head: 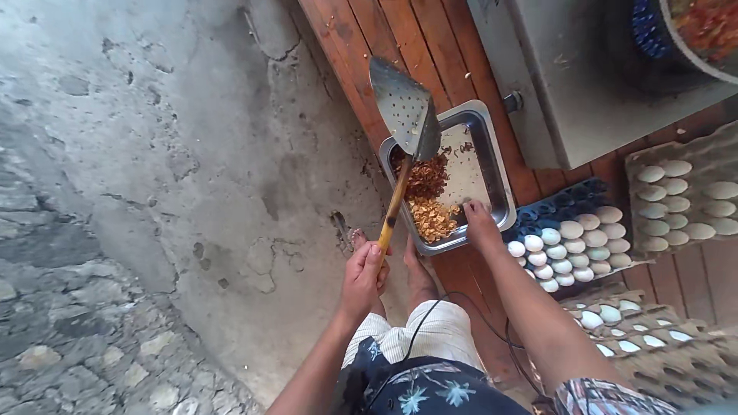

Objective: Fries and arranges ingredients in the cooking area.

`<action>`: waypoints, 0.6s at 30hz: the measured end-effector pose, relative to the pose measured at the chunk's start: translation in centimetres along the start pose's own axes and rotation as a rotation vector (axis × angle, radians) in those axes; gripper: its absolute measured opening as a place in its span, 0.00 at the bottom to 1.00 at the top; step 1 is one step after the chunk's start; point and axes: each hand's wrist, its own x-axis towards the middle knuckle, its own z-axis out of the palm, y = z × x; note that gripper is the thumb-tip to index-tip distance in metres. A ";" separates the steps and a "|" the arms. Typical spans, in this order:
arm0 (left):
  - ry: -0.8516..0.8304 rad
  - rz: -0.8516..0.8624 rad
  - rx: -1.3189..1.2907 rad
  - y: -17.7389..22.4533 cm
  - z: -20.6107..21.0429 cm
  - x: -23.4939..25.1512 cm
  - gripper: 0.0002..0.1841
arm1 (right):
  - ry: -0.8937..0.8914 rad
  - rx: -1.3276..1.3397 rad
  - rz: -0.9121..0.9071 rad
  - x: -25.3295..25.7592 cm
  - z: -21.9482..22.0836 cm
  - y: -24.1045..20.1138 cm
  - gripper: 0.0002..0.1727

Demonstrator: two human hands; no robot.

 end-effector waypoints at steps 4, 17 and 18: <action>0.002 0.006 -0.003 0.4 0.4 0.0 0.18 | -0.158 -0.067 -0.088 -0.9 -0.1 0.3 0.31; 0.010 0.025 0.018 0.1 0.2 -0.6 0.18 | -0.515 -0.247 -0.278 1.2 -1.3 0.6 0.15; 0.013 0.028 0.018 0.0 0.2 -0.7 0.19 | -0.533 -0.241 -0.287 1.3 -1.6 0.5 0.13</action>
